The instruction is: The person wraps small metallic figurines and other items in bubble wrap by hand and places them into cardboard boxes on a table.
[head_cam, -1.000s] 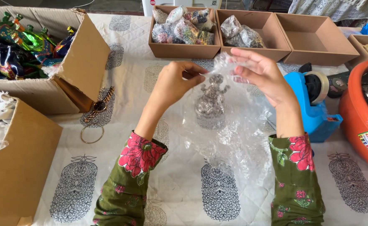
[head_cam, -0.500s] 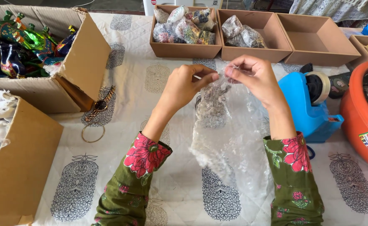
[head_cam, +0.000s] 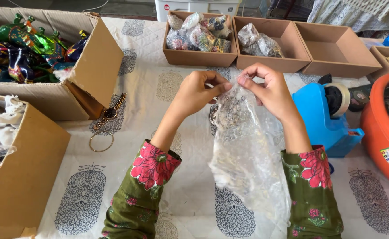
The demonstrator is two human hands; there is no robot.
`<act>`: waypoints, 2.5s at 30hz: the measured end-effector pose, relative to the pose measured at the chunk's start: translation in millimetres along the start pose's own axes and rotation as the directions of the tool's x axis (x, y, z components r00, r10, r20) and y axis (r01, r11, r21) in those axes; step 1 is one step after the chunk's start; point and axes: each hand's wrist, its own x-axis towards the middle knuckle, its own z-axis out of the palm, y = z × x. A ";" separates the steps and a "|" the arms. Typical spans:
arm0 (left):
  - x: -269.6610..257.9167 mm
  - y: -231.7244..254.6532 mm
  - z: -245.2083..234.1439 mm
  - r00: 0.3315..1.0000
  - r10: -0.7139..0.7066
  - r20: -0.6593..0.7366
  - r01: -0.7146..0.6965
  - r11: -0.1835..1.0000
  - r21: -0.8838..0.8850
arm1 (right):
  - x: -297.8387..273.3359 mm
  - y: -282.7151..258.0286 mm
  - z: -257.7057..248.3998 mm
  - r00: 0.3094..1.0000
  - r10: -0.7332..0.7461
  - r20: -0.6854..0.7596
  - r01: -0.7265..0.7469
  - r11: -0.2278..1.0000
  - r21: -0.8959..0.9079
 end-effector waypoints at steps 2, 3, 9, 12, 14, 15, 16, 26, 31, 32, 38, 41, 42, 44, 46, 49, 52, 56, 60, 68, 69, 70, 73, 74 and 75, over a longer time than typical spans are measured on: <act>5.4 -14.1 -1.5 0.998 -0.033 0.053 0.039 0.992 -0.121 | -0.9 -1.9 1.5 0.999 -0.032 -0.008 0.032 0.999 0.007; 9.4 -20.6 -1.8 0.991 -0.063 0.118 0.089 0.967 -0.238 | -1.0 -3.2 1.2 0.998 -0.057 -0.018 0.057 0.998 0.015; 14.7 -42.5 -5.2 0.964 -0.161 0.214 0.223 0.924 -0.310 | -3.4 -7.5 11.9 1.000 -0.007 0.029 0.010 0.995 -0.097; 13.5 -37.6 -5.8 0.959 -0.198 0.203 0.255 0.915 -0.313 | -7.2 -23.9 14.3 1.000 -0.012 0.017 0.014 0.992 -0.126; 12.5 -31.6 -5.3 0.962 -0.204 0.183 0.255 0.913 -0.319 | -8.9 -30.4 15.7 0.999 -0.034 -0.033 0.029 0.990 -0.139; 12.9 -28.2 -5.6 0.965 -0.207 0.164 0.251 0.911 -0.327 | -9.1 -34.2 16.2 0.995 -0.057 -0.085 0.043 0.987 -0.157; 13.9 -27.8 -6.6 0.965 -0.206 0.163 0.250 0.913 -0.322 | -8.8 -35.6 17.8 0.994 -0.060 -0.087 0.047 0.987 -0.153; 15.2 -31.0 -6.1 0.968 -0.199 0.153 0.248 0.862 -0.443 | -18.8 -43.2 23.2 0.837 -0.515 -0.187 0.375 0.787 -0.490; 16.0 -39.2 -10.9 0.962 -0.242 0.123 0.271 0.835 -0.478 | -21.1 -50.0 21.8 0.880 -0.452 -0.148 0.307 0.777 -0.549; 16.4 -39.8 -12.3 0.967 -0.235 0.103 0.256 0.851 -0.458 | -20.5 -47.8 19.0 0.890 -0.440 -0.114 0.320 0.785 -0.531; 4.6 3.1 -5.1 0.995 -0.091 -0.038 0.080 0.973 -0.218 | -24.4 -60.7 6.0 0.967 -0.256 0.000 0.234 0.883 -0.408; -3.5 7.2 1.6 0.985 0.030 -0.172 -0.020 0.998 0.061 | -33.3 -70.6 10.6 0.964 -0.263 0.042 0.251 0.839 -0.483; -4.4 5.2 3.7 0.961 0.165 -0.221 -0.128 0.977 0.172 | -34.9 -72.1 11.8 0.928 -0.365 0.073 0.341 0.757 -0.557; -4.0 3.8 3.1 0.969 0.146 -0.200 -0.103 0.972 0.211 | -35.0 -64.9 7.4 0.954 -0.281 0.104 0.288 0.760 -0.582; -1.9 4.4 -3.7 0.973 0.136 -0.185 -0.082 0.958 0.274 | -30.4 -65.7 7.0 0.968 -0.216 0.128 0.249 0.762 -0.598; -4.6 4.5 -4.4 0.965 0.138 -0.222 -0.081 0.965 0.248 | -25.8 -58.7 5.0 0.919 -0.263 0.293 0.356 0.874 -0.332; -6.1 9.7 -1.9 0.954 0.157 -0.256 -0.092 0.964 0.249 | -19.6 -23.7 1.1 0.964 -0.016 0.265 0.034 0.997 -0.064; -8.4 15.4 -1.5 0.960 0.135 -0.247 -0.067 0.963 0.262 | -15.7 -21.3 11.6 0.989 -0.046 0.139 0.049 0.999 -0.020; -4.4 6.9 -1.1 0.975 0.105 -0.198 -0.076 0.986 0.149 | -13.4 -34.2 15.6 0.987 -0.153 0.050 0.159 0.969 -0.191; 10.0 -21.5 3.2 0.996 -0.083 0.016 0.084 0.966 -0.244 | -13.5 -35.3 12.9 0.954 -0.281 0.108 0.300 0.921 -0.250; 11.6 -28.7 4.9 0.995 -0.093 0.048 0.103 0.947 -0.304 | -14.1 -34.5 12.7 0.954 -0.279 0.105 0.296 0.928 -0.225; 11.3 -29.4 4.9 0.994 -0.097 0.052 0.108 0.947 -0.303 | -15.0 -36.8 13.2 0.956 -0.276 0.103 0.292 0.930 -0.221; 9.3 -21.2 5.4 0.998 -0.045 -0.036 0.034 0.961 -0.274 | -15.8 -40.8 12.5 0.980 -0.168 0.109 0.193 0.936 -0.294; 6.3 -12.5 4.3 0.995 -0.070 -0.070 0.054 0.978 -0.201 | -15.4 -39.7 13.2 0.952 -0.296 0.082 0.307 0.899 -0.314; 2.9 -3.8 3.1 0.990 -0.093 -0.111 0.078 0.988 -0.131 | -14.4 -39.0 13.7 0.905 -0.420 0.065 0.416 0.844 -0.337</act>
